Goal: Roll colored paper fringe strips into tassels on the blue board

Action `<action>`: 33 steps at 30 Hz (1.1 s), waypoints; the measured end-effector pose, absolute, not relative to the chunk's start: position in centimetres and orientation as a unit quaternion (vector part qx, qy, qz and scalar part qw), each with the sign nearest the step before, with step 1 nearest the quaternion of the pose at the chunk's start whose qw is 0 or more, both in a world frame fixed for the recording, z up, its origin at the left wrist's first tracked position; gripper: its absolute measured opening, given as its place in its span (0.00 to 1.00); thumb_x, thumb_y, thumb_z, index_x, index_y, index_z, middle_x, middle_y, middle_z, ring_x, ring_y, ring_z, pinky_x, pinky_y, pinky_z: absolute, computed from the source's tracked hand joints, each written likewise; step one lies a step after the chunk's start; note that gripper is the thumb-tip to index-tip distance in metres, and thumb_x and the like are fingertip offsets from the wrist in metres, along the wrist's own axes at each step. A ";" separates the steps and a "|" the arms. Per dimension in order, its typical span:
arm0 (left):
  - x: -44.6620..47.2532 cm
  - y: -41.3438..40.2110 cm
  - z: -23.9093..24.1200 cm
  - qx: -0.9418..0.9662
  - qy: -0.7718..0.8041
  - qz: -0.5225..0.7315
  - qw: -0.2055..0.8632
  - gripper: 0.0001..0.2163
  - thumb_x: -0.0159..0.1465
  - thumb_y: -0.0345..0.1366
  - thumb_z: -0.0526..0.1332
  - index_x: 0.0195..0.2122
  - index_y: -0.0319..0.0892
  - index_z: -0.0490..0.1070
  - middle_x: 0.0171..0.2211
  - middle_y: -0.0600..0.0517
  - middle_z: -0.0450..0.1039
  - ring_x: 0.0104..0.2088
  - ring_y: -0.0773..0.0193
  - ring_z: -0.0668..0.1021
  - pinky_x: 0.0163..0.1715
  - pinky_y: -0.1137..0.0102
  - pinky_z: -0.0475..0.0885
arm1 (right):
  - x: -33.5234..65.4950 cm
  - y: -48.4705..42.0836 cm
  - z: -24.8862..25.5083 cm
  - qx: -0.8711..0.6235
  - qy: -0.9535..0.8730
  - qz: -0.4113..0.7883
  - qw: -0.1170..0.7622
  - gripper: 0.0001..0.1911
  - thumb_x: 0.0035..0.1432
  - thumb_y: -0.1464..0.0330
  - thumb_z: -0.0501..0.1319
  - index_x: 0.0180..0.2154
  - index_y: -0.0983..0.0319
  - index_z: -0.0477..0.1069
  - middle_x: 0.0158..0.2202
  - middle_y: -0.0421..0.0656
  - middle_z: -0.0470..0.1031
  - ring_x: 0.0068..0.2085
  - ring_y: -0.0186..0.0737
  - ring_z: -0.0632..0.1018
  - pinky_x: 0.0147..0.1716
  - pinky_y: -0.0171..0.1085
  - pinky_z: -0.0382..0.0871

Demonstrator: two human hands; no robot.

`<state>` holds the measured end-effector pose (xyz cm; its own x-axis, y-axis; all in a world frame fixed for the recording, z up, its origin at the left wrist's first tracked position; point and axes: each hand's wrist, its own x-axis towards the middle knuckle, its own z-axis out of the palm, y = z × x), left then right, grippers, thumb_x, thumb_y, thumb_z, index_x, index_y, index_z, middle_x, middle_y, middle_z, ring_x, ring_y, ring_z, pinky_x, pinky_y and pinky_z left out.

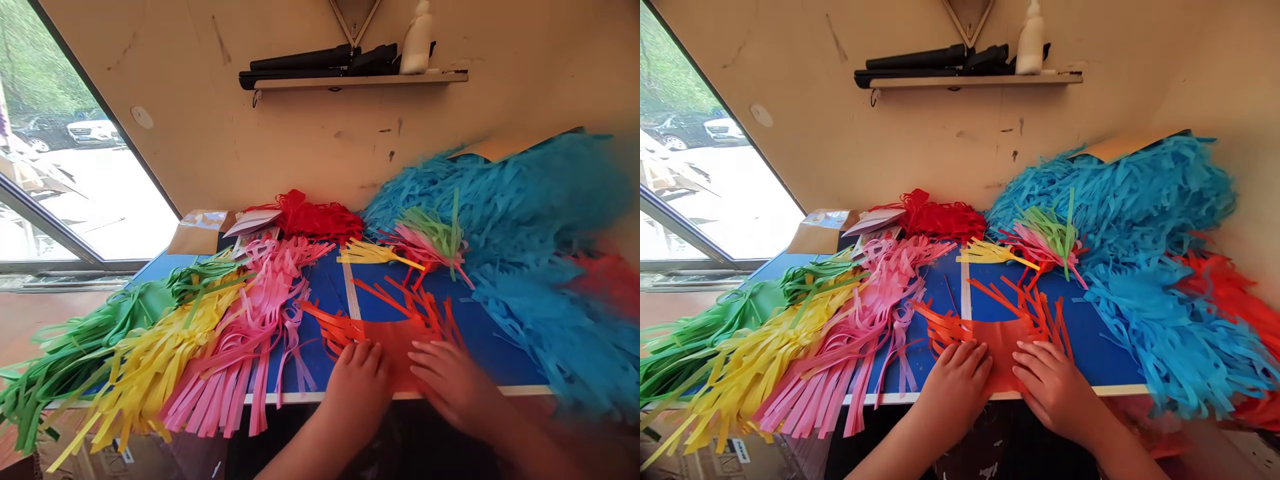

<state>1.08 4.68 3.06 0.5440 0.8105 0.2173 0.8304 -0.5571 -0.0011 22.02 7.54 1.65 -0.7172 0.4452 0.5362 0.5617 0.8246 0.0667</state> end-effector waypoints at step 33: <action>1.2 9.8 5.4 -0.832 -0.550 -0.058 -0.046 0.09 0.65 0.35 0.52 0.36 0.40 0.71 0.34 0.49 0.72 0.36 0.59 0.75 0.34 0.66 0.69 | 19.0 12.0 4.4 -0.658 -0.752 -0.026 0.032 0.16 0.53 0.69 0.48 0.22 0.61 0.71 0.29 0.48 0.75 0.36 0.49 0.73 0.34 0.46 0.57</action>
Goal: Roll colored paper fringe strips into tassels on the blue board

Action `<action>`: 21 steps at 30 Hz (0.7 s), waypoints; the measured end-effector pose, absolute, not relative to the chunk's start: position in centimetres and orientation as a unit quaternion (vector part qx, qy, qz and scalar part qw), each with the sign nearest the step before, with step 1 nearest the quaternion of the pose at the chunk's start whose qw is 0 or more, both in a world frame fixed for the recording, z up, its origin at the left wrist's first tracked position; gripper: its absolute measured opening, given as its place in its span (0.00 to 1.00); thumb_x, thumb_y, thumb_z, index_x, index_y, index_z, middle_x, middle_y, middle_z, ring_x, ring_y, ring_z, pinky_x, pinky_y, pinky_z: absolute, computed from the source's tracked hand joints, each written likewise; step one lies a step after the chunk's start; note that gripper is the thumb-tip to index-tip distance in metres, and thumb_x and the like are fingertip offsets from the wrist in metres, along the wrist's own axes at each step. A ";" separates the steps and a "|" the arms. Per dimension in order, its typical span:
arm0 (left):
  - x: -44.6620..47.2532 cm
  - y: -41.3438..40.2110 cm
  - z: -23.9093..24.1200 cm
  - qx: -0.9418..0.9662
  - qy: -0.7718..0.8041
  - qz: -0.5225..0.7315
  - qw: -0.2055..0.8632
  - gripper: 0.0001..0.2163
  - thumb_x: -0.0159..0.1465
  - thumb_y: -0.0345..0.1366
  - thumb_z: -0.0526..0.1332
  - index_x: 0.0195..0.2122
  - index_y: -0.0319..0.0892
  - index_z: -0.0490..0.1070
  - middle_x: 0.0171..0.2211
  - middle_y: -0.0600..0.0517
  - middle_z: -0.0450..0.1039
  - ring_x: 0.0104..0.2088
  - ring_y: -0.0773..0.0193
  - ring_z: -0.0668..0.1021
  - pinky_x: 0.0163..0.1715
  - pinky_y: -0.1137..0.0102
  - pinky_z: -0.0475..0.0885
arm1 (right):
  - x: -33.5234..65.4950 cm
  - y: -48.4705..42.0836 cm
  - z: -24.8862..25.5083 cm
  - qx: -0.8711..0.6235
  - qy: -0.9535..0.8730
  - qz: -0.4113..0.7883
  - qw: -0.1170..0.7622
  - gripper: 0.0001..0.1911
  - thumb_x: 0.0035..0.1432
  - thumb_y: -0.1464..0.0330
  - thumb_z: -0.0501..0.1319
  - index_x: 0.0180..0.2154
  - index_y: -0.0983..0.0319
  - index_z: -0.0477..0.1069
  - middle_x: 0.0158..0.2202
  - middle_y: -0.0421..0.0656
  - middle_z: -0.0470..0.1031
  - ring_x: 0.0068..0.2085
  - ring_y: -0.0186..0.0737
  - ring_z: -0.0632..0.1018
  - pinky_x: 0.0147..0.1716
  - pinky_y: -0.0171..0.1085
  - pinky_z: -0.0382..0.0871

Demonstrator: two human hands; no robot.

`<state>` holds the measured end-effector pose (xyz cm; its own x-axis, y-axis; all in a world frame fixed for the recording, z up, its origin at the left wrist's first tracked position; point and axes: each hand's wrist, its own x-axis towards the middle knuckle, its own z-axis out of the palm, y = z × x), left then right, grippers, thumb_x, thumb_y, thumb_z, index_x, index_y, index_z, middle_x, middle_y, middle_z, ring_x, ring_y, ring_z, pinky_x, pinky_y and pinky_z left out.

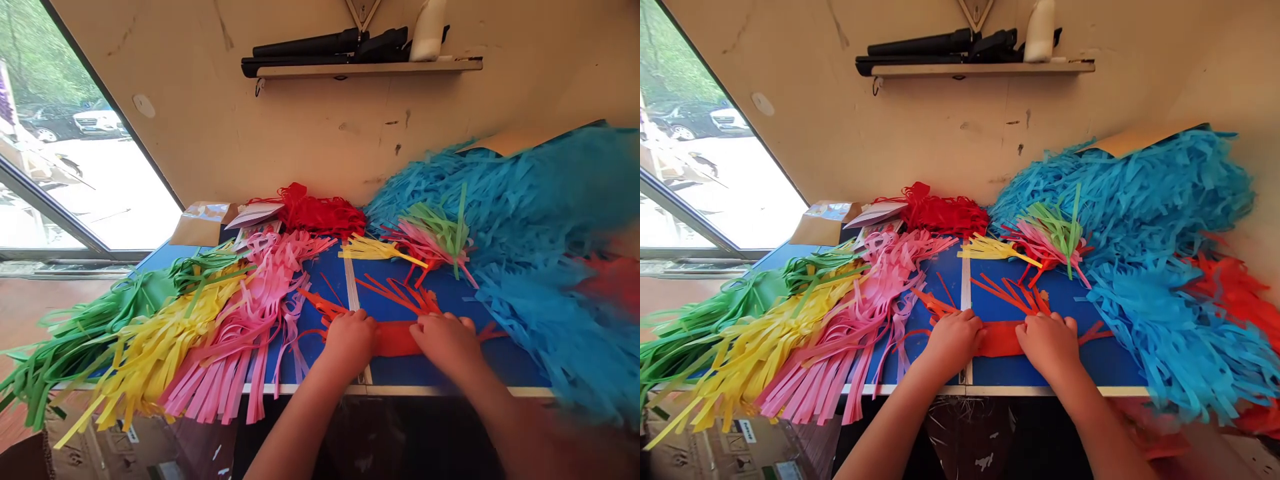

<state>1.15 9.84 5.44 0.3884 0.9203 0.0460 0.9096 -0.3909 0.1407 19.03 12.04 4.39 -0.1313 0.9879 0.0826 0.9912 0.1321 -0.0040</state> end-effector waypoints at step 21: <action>1.2 10.4 4.7 0.802 0.597 0.014 -0.032 0.10 0.65 0.34 0.51 0.35 0.39 0.72 0.36 0.46 0.70 0.38 0.56 0.73 0.36 0.63 0.68 | 20.7 14.8 4.2 -0.634 -0.750 0.154 0.105 0.16 0.57 0.59 0.50 0.22 0.58 0.64 0.20 0.39 0.70 0.26 0.39 0.71 0.30 0.37 0.56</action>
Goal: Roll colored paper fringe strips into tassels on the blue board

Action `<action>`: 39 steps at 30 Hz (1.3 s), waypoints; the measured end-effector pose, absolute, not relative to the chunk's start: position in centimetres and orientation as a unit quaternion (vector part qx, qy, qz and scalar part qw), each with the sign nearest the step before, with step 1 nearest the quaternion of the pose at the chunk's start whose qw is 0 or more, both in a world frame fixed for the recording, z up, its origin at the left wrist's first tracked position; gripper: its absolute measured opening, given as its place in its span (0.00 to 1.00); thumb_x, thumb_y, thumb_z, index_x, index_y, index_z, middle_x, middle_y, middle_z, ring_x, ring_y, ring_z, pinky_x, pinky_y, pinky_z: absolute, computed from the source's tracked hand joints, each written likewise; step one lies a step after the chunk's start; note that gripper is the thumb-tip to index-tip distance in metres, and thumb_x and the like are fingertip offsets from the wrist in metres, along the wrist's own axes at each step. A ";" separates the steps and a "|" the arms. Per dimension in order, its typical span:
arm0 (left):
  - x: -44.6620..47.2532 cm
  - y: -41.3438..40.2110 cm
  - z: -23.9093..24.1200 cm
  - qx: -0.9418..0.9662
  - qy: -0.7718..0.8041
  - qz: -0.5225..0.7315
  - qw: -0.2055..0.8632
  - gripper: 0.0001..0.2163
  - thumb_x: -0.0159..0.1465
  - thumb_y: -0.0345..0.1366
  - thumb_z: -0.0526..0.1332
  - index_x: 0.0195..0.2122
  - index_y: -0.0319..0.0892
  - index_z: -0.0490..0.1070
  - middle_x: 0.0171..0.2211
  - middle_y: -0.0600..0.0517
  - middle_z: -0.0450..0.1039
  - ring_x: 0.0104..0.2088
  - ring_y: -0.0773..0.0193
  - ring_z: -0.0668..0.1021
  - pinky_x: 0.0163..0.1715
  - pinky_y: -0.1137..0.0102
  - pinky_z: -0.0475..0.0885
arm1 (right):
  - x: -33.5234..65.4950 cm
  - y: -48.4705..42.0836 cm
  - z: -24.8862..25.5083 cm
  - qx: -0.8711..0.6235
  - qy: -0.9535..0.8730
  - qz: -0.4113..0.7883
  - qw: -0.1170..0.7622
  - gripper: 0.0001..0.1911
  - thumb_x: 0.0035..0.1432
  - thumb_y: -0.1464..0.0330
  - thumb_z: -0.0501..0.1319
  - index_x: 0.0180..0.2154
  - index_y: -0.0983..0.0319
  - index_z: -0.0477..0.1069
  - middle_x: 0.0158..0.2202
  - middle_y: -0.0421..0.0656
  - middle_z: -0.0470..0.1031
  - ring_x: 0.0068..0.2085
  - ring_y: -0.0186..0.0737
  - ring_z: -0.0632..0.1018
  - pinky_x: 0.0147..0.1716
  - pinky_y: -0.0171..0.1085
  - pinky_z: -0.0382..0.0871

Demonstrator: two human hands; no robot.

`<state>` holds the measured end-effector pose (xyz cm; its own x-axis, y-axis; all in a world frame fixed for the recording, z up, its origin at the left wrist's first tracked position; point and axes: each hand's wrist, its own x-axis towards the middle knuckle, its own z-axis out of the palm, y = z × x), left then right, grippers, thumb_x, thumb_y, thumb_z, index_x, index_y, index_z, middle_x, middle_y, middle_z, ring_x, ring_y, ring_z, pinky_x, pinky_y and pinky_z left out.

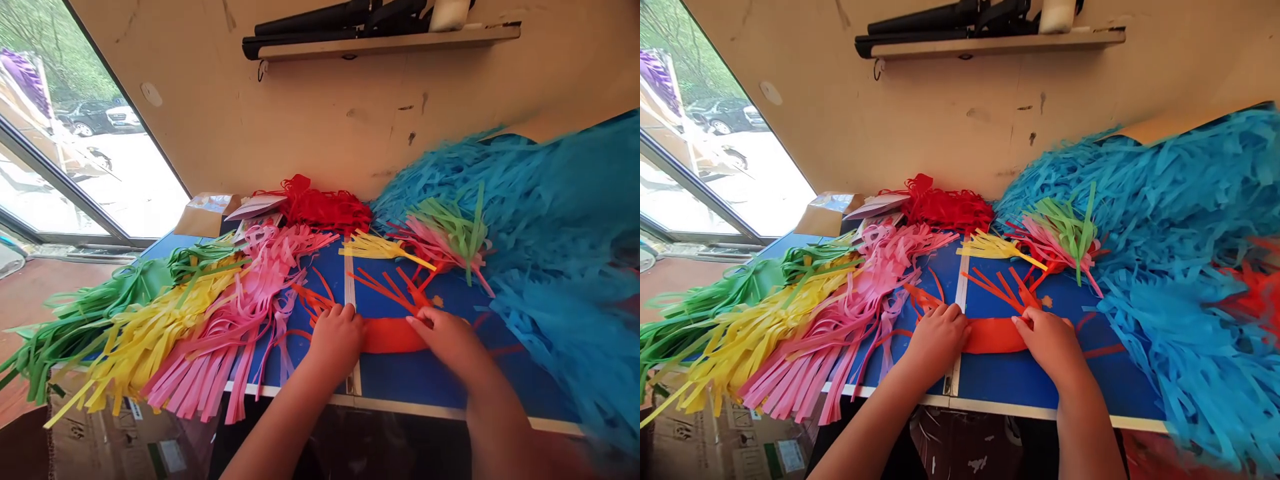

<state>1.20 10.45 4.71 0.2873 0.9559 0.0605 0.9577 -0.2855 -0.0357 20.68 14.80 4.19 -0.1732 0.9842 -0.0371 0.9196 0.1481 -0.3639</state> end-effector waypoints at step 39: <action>1.1 6.9 7.6 -0.832 -0.539 -0.128 0.037 0.29 0.63 0.48 0.52 0.59 0.33 0.54 0.60 0.41 0.55 0.59 0.54 0.60 0.56 0.61 0.60 | 18.4 15.0 5.0 -0.679 -0.730 0.081 -0.002 0.16 0.59 0.64 0.46 0.33 0.61 0.70 0.28 0.47 0.75 0.35 0.45 0.75 0.34 0.41 0.61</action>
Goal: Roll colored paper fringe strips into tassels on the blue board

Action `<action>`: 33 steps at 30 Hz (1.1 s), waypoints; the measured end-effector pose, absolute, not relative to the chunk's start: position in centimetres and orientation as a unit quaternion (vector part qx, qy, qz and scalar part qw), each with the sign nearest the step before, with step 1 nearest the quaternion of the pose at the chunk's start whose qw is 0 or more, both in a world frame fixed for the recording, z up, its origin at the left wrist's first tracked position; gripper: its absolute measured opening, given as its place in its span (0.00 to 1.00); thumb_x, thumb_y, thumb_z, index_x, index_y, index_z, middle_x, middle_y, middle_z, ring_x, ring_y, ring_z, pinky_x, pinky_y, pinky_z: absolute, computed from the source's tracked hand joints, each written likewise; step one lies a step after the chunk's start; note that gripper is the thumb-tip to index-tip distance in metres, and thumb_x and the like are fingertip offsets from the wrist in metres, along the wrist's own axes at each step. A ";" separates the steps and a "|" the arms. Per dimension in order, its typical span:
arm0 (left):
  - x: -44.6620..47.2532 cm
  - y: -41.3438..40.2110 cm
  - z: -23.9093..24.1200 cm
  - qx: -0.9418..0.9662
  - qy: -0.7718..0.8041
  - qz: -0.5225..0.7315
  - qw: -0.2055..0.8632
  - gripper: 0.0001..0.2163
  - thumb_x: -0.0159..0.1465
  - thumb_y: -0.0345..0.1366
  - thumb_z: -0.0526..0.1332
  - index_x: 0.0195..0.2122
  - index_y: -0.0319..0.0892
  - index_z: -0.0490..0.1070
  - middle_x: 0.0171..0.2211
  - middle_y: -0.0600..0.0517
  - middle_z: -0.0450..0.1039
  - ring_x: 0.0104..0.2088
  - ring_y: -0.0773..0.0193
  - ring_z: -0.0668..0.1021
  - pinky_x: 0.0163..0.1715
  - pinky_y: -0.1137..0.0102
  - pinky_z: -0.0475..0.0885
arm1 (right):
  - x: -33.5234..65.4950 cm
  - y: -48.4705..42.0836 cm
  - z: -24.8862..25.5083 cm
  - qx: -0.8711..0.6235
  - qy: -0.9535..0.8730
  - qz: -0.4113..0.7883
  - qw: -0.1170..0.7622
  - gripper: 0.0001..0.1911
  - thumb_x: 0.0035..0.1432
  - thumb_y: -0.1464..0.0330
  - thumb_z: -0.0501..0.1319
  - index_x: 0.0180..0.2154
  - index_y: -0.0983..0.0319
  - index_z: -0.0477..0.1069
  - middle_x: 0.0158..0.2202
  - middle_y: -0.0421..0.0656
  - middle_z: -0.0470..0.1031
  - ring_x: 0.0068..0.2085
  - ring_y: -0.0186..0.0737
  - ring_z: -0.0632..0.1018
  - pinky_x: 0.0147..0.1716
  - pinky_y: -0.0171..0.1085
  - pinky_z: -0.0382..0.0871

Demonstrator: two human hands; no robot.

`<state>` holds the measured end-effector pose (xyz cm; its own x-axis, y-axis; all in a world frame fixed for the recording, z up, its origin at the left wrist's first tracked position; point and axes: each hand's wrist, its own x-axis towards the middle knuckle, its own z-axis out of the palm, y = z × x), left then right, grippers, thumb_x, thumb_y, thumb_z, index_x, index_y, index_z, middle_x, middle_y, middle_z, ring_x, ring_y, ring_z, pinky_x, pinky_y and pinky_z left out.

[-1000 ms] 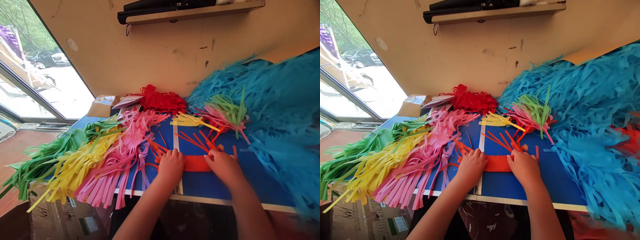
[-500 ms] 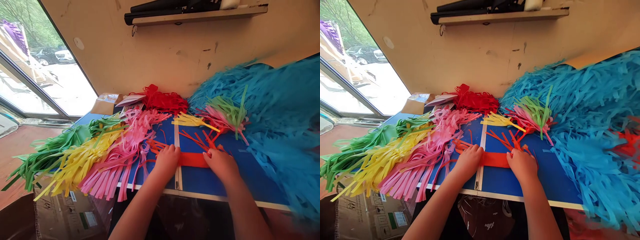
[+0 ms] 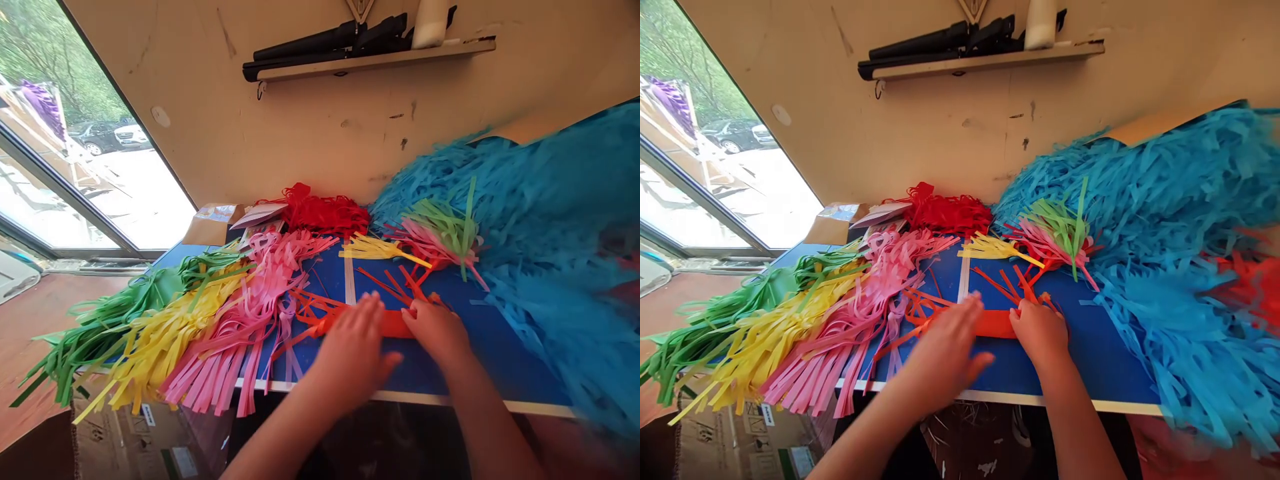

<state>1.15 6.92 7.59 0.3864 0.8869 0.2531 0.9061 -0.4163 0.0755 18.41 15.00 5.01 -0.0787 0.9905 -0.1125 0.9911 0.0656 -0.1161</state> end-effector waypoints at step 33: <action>1.1 7.4 3.7 -0.820 -0.557 -0.036 -0.129 0.42 0.52 0.64 0.52 0.63 0.42 0.49 0.64 0.38 0.36 0.63 0.42 0.44 0.57 0.47 0.50 | 19.8 10.4 -0.1 0.610 0.785 0.027 -0.103 0.38 0.56 0.46 0.44 0.59 0.64 0.56 0.61 0.53 0.54 0.62 0.53 0.55 0.56 0.61 0.42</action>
